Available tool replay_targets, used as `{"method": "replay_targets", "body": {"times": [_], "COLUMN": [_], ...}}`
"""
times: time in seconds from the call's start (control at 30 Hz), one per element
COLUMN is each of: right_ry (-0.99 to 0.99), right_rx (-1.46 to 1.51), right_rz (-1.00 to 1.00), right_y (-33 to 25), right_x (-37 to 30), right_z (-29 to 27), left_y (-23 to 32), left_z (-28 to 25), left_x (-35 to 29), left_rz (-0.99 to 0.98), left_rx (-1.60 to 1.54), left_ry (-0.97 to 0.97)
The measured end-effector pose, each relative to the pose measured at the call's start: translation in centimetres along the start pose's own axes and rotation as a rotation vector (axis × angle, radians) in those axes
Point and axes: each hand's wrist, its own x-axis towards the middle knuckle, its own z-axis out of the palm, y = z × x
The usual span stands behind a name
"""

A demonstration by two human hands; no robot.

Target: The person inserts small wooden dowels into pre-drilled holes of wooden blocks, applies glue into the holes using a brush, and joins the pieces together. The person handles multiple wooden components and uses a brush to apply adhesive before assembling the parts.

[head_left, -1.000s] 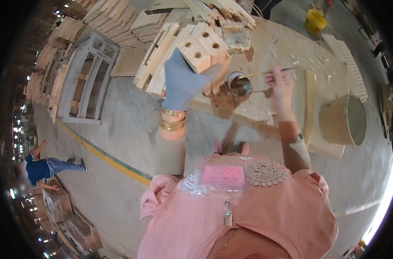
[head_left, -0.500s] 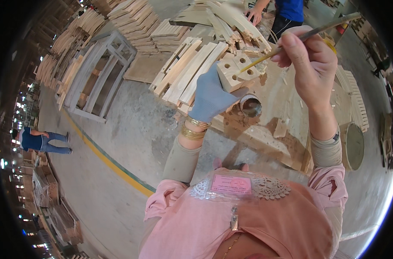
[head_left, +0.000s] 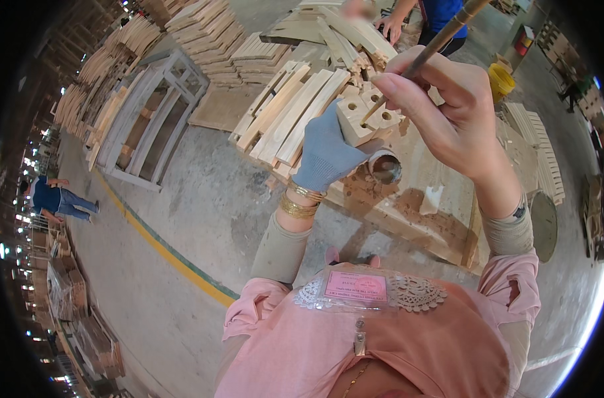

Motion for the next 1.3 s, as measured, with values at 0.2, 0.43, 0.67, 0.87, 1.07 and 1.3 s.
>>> {"method": "replay_targets", "body": {"times": [0.2, 0.43, 0.67, 0.87, 1.07, 1.3], "right_ry": [0.211, 0.379, 0.175, 0.203, 0.081, -0.161], "right_rx": [0.33, 0.306, 0.274, 0.16, 0.003, -0.065], "right_rz": [0.268, 0.459, 0.291, 0.19, 0.11, -0.209], "right_y": [-0.5, 0.6, 1.4, 1.7, 2.7, 3.2], "right_x": [-0.1, -0.4, -1.1, -0.3, 0.4, 1.9], "right_z": [-0.9, -2.9, -2.2, -1.9, -1.1, -2.2], "left_y": [-0.5, -0.7, -0.7, -0.5, 0.0, 0.2], "left_z": [0.1, 0.2, 0.2, 0.2, 0.0, -0.2], "left_x": [0.1, 0.2, 0.2, 0.0, -0.2, -0.2], "left_rz": [0.039, 0.039, 0.022, 0.011, -0.035, -0.028], "left_rx": [-0.084, -0.051, -0.104, -0.057, -0.037, -0.061], "left_ry": [0.022, -0.007, -0.021, -0.021, -0.077, -0.058]}}
